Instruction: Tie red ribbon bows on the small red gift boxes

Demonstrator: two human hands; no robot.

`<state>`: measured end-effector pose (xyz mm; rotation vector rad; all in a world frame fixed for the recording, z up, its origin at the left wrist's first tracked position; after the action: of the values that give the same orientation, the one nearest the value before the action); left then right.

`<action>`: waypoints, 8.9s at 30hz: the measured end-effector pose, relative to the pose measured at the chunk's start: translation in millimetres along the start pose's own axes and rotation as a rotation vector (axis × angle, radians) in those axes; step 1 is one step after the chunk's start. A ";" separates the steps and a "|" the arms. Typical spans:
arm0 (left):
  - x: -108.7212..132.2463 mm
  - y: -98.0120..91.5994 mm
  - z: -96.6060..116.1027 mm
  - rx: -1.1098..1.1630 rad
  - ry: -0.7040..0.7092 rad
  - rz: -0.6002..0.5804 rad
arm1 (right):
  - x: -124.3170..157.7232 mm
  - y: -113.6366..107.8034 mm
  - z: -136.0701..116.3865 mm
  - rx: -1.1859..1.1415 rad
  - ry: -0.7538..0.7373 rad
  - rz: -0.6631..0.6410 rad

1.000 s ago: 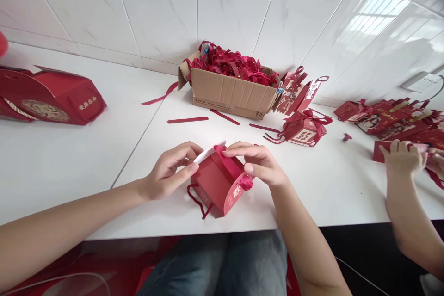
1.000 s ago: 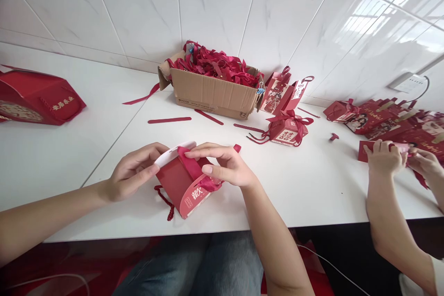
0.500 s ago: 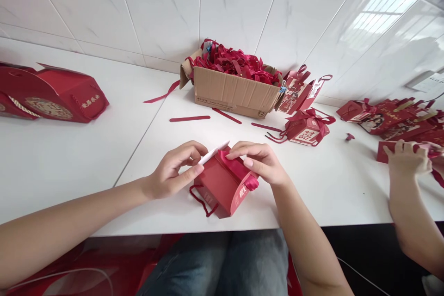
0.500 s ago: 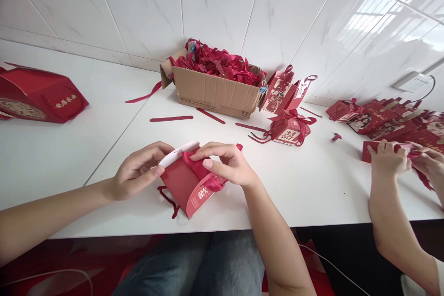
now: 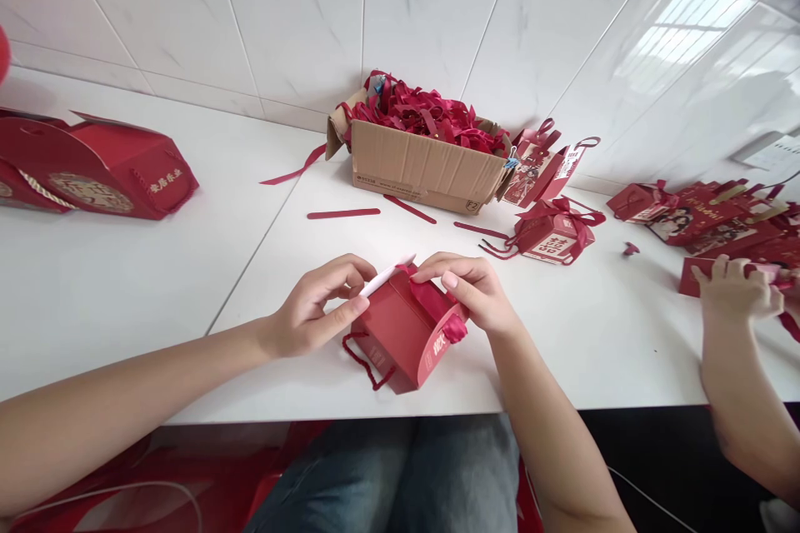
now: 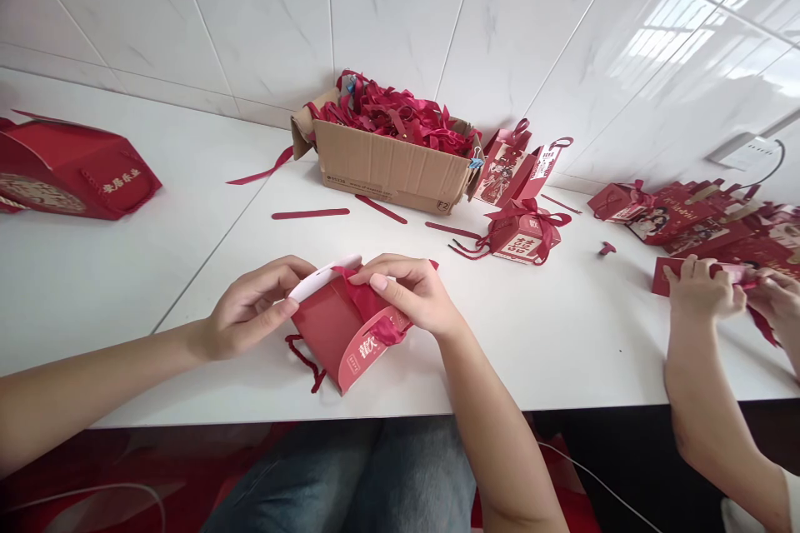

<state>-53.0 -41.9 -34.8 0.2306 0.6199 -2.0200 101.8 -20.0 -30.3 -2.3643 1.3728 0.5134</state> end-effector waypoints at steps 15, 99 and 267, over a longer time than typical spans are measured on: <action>-1.3 -0.4 -0.7 -0.023 0.003 0.011 | 0.1 9.2 -6.2 -0.004 -0.083 -0.108; -17.0 -26.3 -63.3 -0.791 -0.339 0.029 | 4.5 0.5 -1.3 -0.063 -0.107 -0.335; -162.3 -59.3 141.0 0.104 -0.134 0.158 | 5.7 37.0 -16.7 0.967 0.025 0.655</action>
<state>-8.4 32.2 170.8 0.1977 0.4002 -1.8995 74.1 -49.4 -22.9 -1.1471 1.8351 -0.0602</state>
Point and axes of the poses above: each hand's wrist, its own x-axis away from the middle knuckle, its own y-axis out of the palm, z = x × y, the point moved 9 cm from there along -x, towards the middle knuckle, and after that the axes turned 7 degrees about -y, right-handed, at the moved point
